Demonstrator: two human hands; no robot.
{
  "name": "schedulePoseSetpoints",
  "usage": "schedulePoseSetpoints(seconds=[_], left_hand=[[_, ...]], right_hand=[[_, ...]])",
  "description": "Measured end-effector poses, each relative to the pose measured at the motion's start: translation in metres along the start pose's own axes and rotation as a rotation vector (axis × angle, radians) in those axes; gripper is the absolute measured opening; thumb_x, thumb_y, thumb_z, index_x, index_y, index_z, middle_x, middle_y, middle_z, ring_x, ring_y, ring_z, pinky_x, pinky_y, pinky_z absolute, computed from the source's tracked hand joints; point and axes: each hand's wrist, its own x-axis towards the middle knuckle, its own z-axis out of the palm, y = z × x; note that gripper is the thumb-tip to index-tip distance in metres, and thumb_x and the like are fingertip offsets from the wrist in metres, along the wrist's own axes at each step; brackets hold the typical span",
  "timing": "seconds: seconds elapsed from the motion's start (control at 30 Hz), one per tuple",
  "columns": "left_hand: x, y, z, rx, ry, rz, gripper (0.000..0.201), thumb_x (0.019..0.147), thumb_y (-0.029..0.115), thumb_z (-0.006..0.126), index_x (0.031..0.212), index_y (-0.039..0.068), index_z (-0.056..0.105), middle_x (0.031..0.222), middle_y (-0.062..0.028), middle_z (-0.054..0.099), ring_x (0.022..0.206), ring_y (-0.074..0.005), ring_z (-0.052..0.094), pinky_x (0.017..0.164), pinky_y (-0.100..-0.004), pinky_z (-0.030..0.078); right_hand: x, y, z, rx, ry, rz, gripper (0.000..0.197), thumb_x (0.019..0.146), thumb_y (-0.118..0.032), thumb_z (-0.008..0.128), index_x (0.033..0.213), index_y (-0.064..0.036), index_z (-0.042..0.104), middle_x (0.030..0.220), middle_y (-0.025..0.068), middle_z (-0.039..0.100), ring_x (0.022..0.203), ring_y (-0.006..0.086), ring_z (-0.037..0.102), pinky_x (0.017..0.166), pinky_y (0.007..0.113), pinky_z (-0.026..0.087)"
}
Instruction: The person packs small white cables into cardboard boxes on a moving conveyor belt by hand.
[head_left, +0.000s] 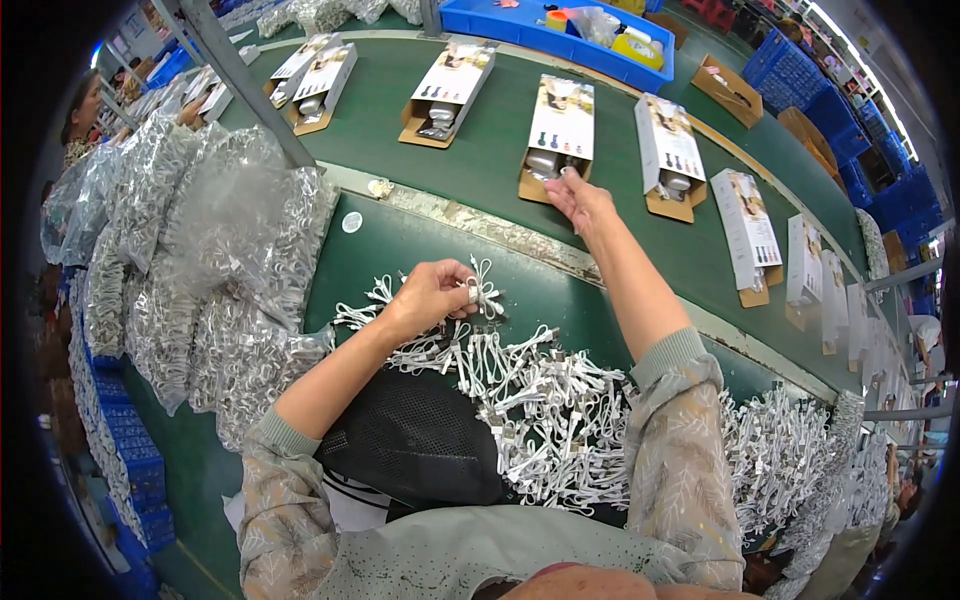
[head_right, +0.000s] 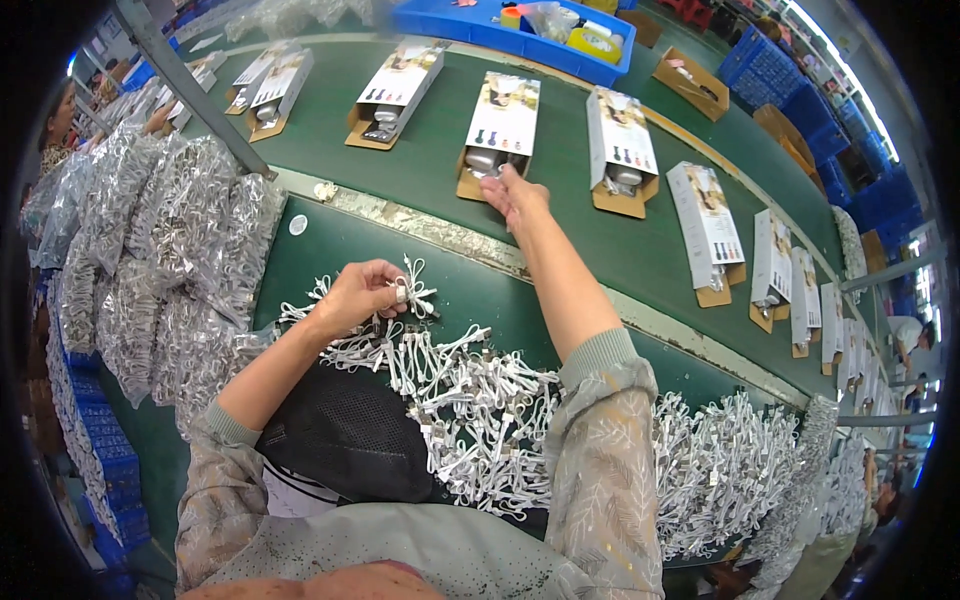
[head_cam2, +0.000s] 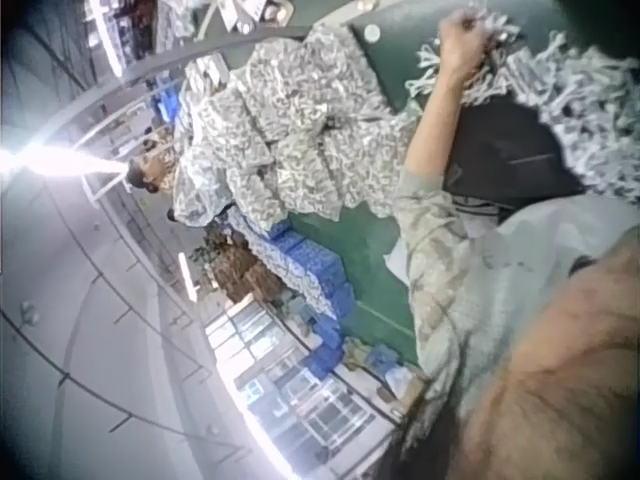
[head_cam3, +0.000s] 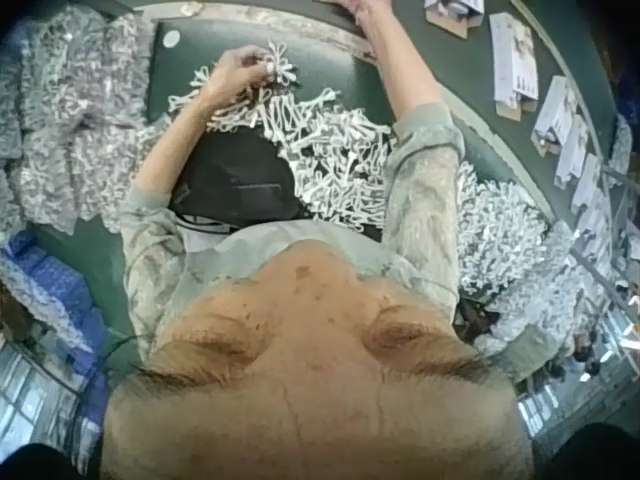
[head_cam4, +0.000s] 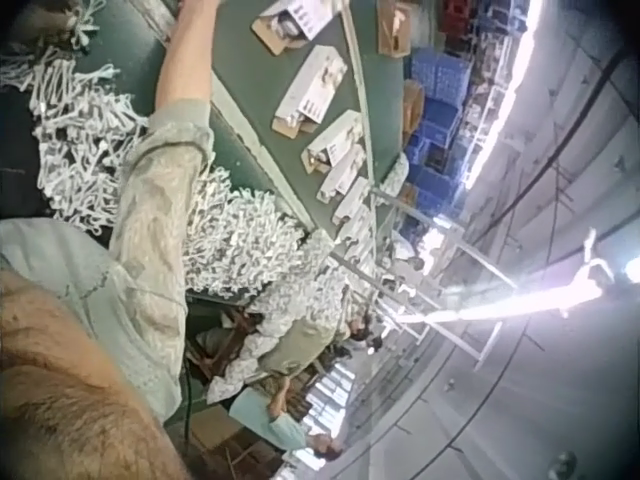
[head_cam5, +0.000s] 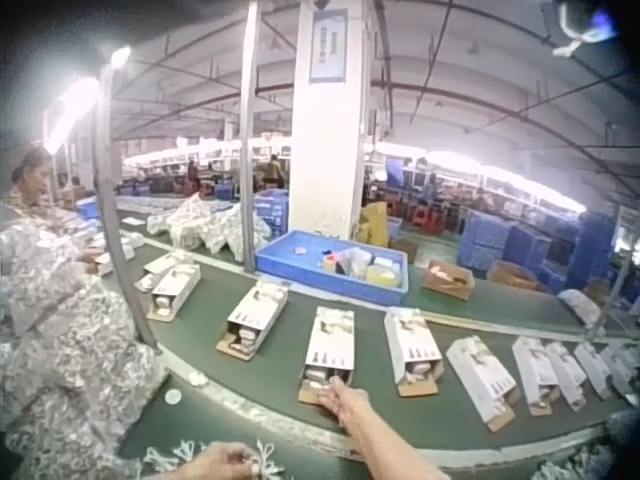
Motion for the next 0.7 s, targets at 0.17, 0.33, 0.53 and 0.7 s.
schedulePoseSetpoints(seconds=[0.17, 0.33, 0.53, 0.7], left_hand=[[-0.001, 0.007, -0.013, -0.119, 0.059, -0.075, 0.017, 0.083, 0.012, 0.064, 0.095, 0.001, 0.058, 0.085, -0.005, 0.064, 0.073, -0.0105, 0.063, 0.063, -0.0214, 0.051], [0.002, 0.008, -0.014, -0.187, 0.067, -0.03, 0.019, 0.082, 0.01, 0.064, 0.097, 0.0, 0.057, 0.086, -0.0051, 0.063, 0.074, -0.0105, 0.062, 0.065, -0.0218, 0.051], [0.007, 0.004, -0.016, -0.15, 0.117, 0.101, 0.03, 0.08, 0.007, 0.065, 0.106, -0.005, 0.056, 0.089, -0.0062, 0.063, 0.076, -0.0112, 0.06, 0.068, -0.0232, 0.05], [0.004, -0.007, -0.032, 0.358, 0.242, 0.093, 0.023, 0.078, 0.007, 0.064, 0.098, -0.003, 0.063, 0.078, -0.008, 0.064, 0.071, -0.0104, 0.058, 0.067, -0.0255, 0.048]], right_hand=[[-0.041, 0.001, -0.009, -0.696, -0.175, 0.066, 0.041, 0.089, -0.044, 0.054, 0.091, -0.0033, 0.056, 0.073, 0.005, 0.062, 0.054, 0.0103, 0.056, 0.046, 0.021, 0.046], [-0.133, 0.013, 0.006, -0.829, -0.706, 0.167, 0.034, 0.084, -0.031, 0.065, 0.104, -0.0032, 0.06, 0.088, 0.0034, 0.065, 0.067, 0.009, 0.059, 0.058, 0.02, 0.049], [-0.132, 0.013, -0.009, -0.608, -0.593, 0.281, 0.019, 0.085, -0.019, 0.065, 0.094, -0.002, 0.065, 0.083, 0.0045, 0.066, 0.068, 0.008, 0.062, 0.062, 0.019, 0.052], [-0.097, 0.013, 0.0, -0.224, -0.448, 0.307, 0.018, 0.088, -0.012, 0.06, 0.098, 0.0028, 0.061, 0.089, 0.0083, 0.065, 0.073, 0.011, 0.063, 0.066, 0.021, 0.056]])
